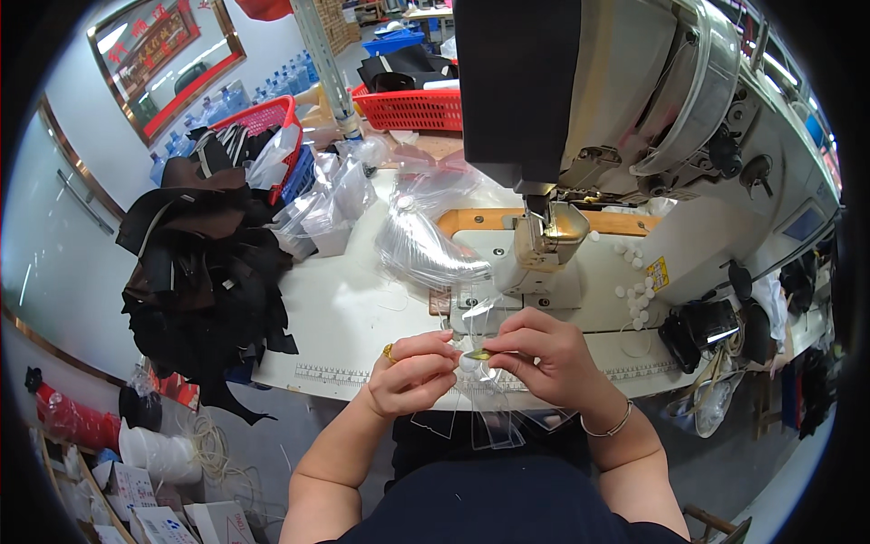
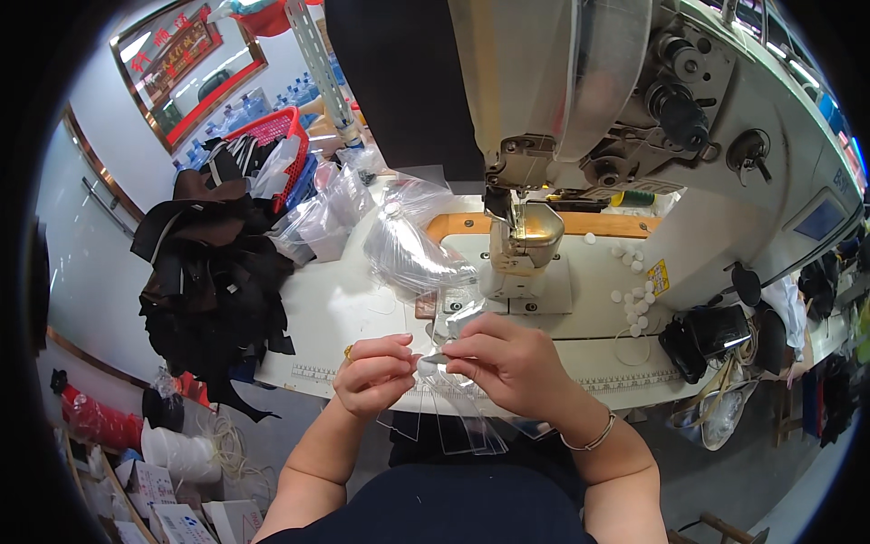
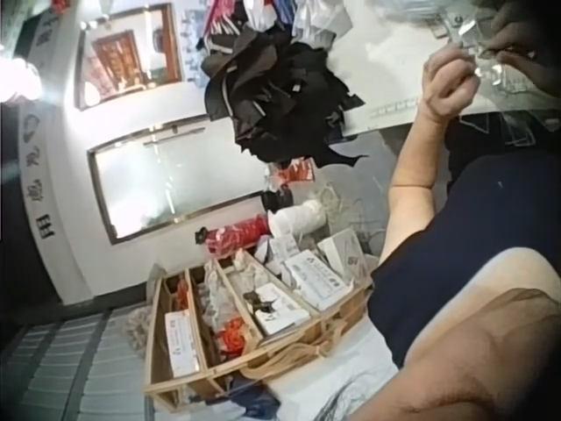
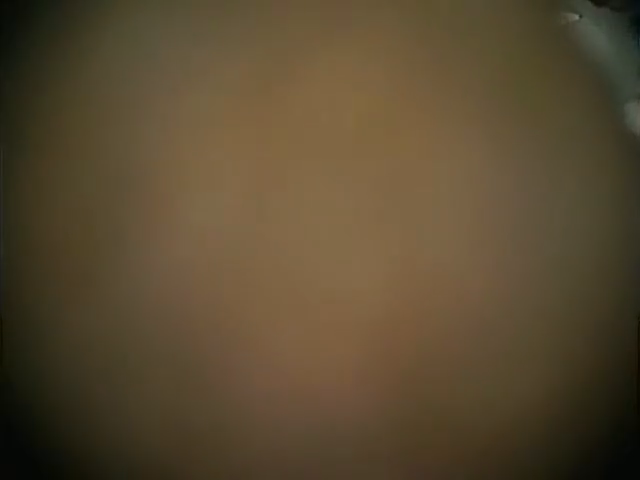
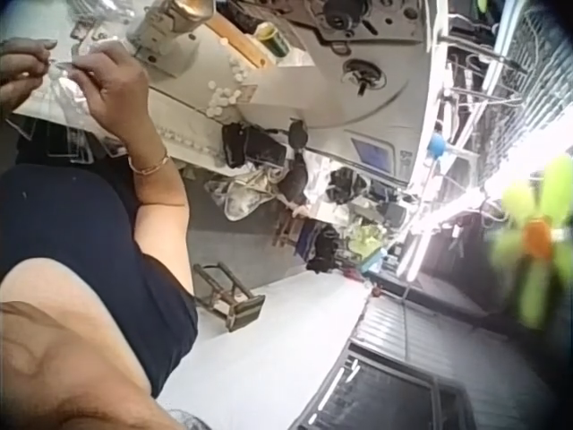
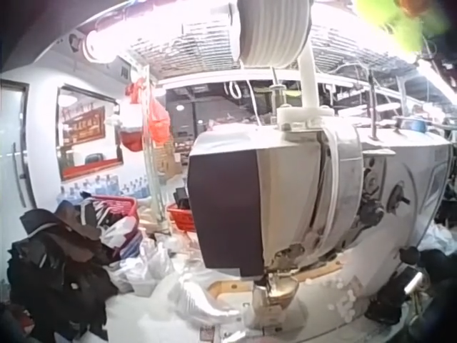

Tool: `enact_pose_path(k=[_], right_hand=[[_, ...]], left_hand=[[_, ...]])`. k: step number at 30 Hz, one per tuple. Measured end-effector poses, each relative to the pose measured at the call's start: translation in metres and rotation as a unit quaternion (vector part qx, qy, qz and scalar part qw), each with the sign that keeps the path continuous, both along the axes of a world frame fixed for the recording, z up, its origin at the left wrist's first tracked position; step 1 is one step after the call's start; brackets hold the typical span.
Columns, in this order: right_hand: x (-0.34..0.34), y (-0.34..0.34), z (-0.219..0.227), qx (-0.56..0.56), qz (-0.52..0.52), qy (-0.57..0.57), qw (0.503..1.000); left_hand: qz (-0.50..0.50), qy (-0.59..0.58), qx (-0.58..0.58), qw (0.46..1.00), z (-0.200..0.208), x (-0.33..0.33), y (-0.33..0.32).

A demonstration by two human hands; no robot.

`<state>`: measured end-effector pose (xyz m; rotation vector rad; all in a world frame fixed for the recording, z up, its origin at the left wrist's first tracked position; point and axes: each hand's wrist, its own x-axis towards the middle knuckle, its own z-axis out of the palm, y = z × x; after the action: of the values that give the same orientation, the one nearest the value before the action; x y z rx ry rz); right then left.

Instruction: Sew small labels and plastic parts onto shoe components using an industrial sewing machine.

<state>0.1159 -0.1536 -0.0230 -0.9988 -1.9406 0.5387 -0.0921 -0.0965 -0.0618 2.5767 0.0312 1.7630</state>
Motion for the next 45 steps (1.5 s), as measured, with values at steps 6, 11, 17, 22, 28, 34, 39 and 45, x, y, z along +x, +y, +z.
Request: enact_pose_path(k=[6,11,17,22,28,34,39,45], right_hand=[[-0.005,-0.002,0.003,-0.006,-0.024,0.035,0.999],[0.002,0.002,-0.009,0.032,-0.141,0.076,0.987],[0.007,-0.009,-0.006,0.061,-0.127,0.068,0.988],[0.0,0.002,0.009,0.101,-0.011,-0.015,0.995],[0.0,0.019,0.008,0.058,0.081,-0.011,0.995],[0.001,0.02,0.014,0.055,0.117,-0.037,0.991],[-0.001,0.018,0.012,0.028,0.121,-0.028,0.992],[0.003,0.015,0.011,0.04,0.164,0.026,0.985]], left_hand=[[0.002,0.004,-0.008,1.0,-0.002,0.0,0.002],[0.0,-0.002,-0.084,0.996,-0.002,-0.008,0.002],[0.018,0.04,-0.037,0.998,0.027,-0.022,0.016],[-0.081,0.032,-0.16,0.983,0.023,-0.02,0.016],[-0.152,0.029,-0.246,0.957,0.02,-0.014,0.016],[-0.199,0.022,-0.272,0.941,0.012,-0.013,0.016],[-0.22,0.006,-0.294,0.93,0.006,-0.01,0.016],[-0.241,-0.003,-0.318,0.917,0.006,-0.008,0.015]])
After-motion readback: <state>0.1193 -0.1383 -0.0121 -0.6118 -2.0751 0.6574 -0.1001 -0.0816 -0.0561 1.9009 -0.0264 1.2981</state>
